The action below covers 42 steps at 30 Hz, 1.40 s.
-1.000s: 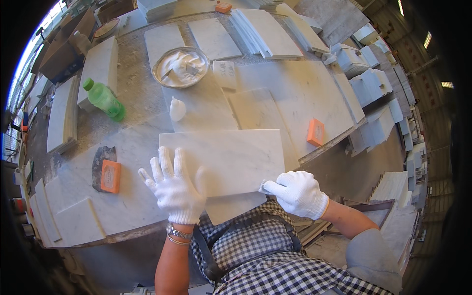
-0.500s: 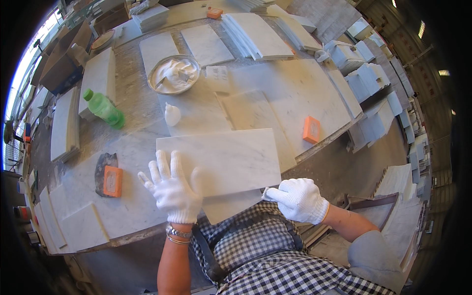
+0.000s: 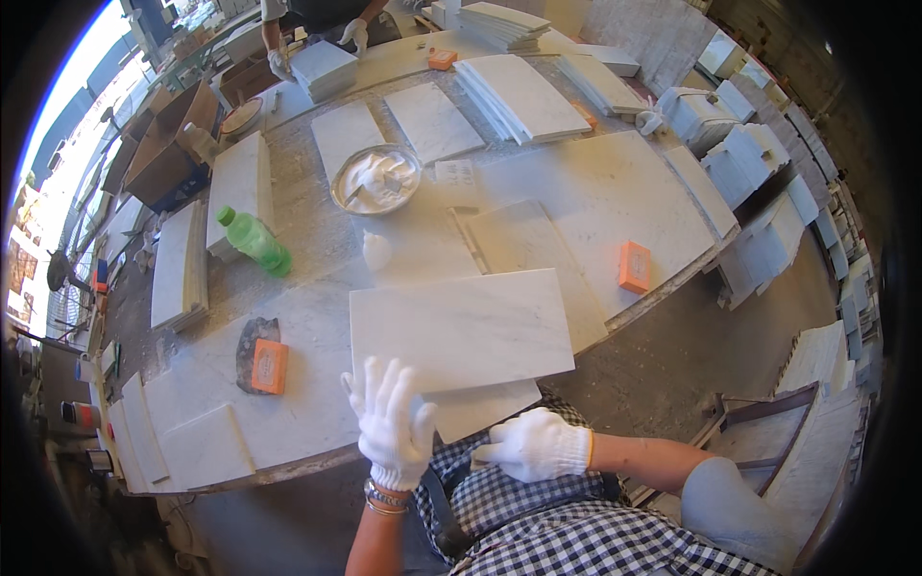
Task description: The person scrapes the surface of white rectangular stone tiles with a metal scraper, then rubs the edges with a small orange block. The person repeats this process on multiple tiles, stacking finished pieces on the table.
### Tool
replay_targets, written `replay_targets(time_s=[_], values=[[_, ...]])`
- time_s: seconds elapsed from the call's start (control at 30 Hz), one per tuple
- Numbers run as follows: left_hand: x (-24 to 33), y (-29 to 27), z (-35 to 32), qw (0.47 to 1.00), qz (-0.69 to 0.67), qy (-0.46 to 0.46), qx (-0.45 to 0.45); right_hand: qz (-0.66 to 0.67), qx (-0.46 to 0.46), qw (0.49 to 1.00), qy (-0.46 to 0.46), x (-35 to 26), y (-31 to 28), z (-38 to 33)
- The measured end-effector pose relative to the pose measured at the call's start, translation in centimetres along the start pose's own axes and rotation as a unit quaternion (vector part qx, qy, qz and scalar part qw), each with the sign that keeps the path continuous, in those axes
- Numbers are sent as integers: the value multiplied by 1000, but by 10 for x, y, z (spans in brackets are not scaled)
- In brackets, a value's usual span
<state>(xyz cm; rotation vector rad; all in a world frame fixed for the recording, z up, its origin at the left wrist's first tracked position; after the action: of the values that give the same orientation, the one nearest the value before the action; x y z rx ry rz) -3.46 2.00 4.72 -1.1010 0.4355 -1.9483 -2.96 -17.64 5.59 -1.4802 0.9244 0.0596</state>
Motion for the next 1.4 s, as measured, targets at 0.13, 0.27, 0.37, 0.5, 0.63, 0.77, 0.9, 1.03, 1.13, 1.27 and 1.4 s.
replay_targets(time_s=[0.13, 0.27, 0.37, 0.5, 0.63, 0.77, 0.9, 1.03, 1.13, 1.27, 1.4], values=[[39, -11, -54, 990, -129, -17, -54, 101, 211, 969, 74, 14, -22, -23], [47, -6, -67, 991, -115, -43, -55, 141, 228, 963, 8, -1, -22, -9], [47, -10, -59, 994, -104, -16, -24, 109, 211, 971, -33, -15, -19, 3], [37, -19, -54, 991, -119, -42, -38, 81, 211, 974, -30, -22, -23, 6], [-11, -28, -47, 996, -46, -72, 2, 23, 307, 951, -14, -13, -51, -9], [-79, -42, -30, 976, 57, -95, 188, -149, 374, 914, 57, 21, -78, -20], [-143, -14, -19, 926, 255, -277, -32, -271, 250, 908, 201, 70, -70, -1], [-132, -8, -38, 952, 194, -237, 12, -242, 58, 917, 313, 88, -55, 30], [-104, -17, -62, 969, 115, -209, 71, -224, 85, 930, 277, 65, -65, 70], [-66, -21, -82, 962, 21, -259, 83, -171, 101, 972, 125, 17, -57, 159], [-47, -20, -84, 930, -79, -353, 70, -195, 81, 977, -2, -21, -46, 203]])
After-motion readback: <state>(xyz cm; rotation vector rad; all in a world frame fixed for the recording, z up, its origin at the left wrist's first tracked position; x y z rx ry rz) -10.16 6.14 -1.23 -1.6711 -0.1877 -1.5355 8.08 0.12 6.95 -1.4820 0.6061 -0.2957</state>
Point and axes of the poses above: each hand's wrist, its own z-axis towards the middle knuckle, its own y-axis out of the palm, x = y × z, the point moved 5 cm from there along z, towards the middle knuckle, and after that the axes turned 5 degrees about x, right-handed, at the moved point
